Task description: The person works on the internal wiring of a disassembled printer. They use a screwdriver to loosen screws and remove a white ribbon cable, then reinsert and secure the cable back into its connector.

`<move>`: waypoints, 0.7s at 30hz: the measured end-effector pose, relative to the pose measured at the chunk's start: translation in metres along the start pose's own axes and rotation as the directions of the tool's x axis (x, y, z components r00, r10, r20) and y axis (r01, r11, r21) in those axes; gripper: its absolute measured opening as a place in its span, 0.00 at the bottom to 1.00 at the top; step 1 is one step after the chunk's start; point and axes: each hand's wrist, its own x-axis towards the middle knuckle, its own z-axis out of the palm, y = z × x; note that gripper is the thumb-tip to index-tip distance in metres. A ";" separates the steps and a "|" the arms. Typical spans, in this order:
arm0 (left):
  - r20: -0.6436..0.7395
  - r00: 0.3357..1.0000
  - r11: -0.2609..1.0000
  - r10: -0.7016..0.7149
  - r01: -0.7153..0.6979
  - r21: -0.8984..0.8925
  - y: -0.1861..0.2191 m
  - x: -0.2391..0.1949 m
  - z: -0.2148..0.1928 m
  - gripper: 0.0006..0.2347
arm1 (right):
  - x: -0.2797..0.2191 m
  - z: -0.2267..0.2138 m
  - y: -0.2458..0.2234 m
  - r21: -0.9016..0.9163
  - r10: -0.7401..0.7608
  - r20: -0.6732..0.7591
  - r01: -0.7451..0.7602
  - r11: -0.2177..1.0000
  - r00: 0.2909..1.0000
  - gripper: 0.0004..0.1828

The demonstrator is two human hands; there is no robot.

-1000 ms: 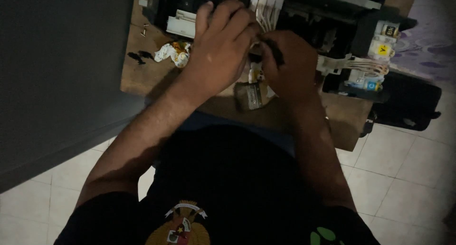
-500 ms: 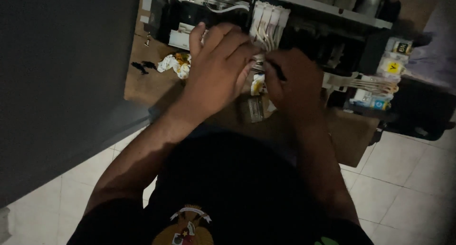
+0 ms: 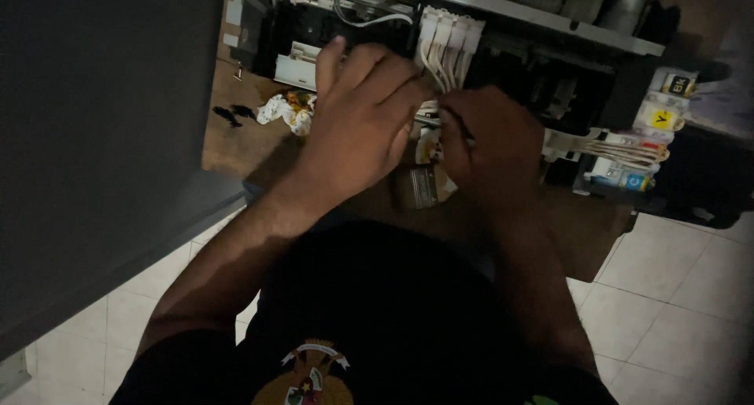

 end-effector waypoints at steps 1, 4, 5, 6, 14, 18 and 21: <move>0.000 1.000 1.000 0.000 0.000 -0.001 -0.002 0.002 -0.002 0.10 | 0.002 -0.002 0.000 0.000 0.000 0.001 0.000 1.000 1.000 0.05; 0.078 0.995 0.997 0.057 -0.061 0.048 -0.005 0.006 -0.007 0.11 | 0.005 -0.006 0.000 -0.050 0.024 0.089 -0.019 0.999 0.996 0.05; 0.080 0.994 0.995 0.074 -0.079 0.064 -0.004 0.008 -0.008 0.10 | 0.004 -0.006 0.002 -0.069 0.042 0.131 -0.033 0.997 0.990 0.05; 0.082 0.992 0.992 0.091 -0.098 0.081 -0.004 0.010 -0.009 0.10 | 0.003 -0.007 0.004 -0.088 0.060 0.173 -0.045 0.995 0.983 0.06; 0.107 0.984 0.990 0.141 -0.140 -0.014 -0.010 0.004 -0.011 0.16 | 0.013 -0.019 0.003 -0.083 0.043 0.275 -0.020 0.996 0.960 0.07; 0.099 0.986 0.991 0.134 -0.133 -0.024 -0.015 0.002 -0.006 0.11 | 0.024 -0.027 0.003 0.029 -0.042 0.299 0.035 0.999 0.953 0.09; 0.033 0.987 0.984 0.159 -0.156 -0.082 -0.020 -0.005 -0.001 0.09 | 0.018 -0.026 0.013 -0.017 -0.100 0.299 0.110 0.994 0.949 0.06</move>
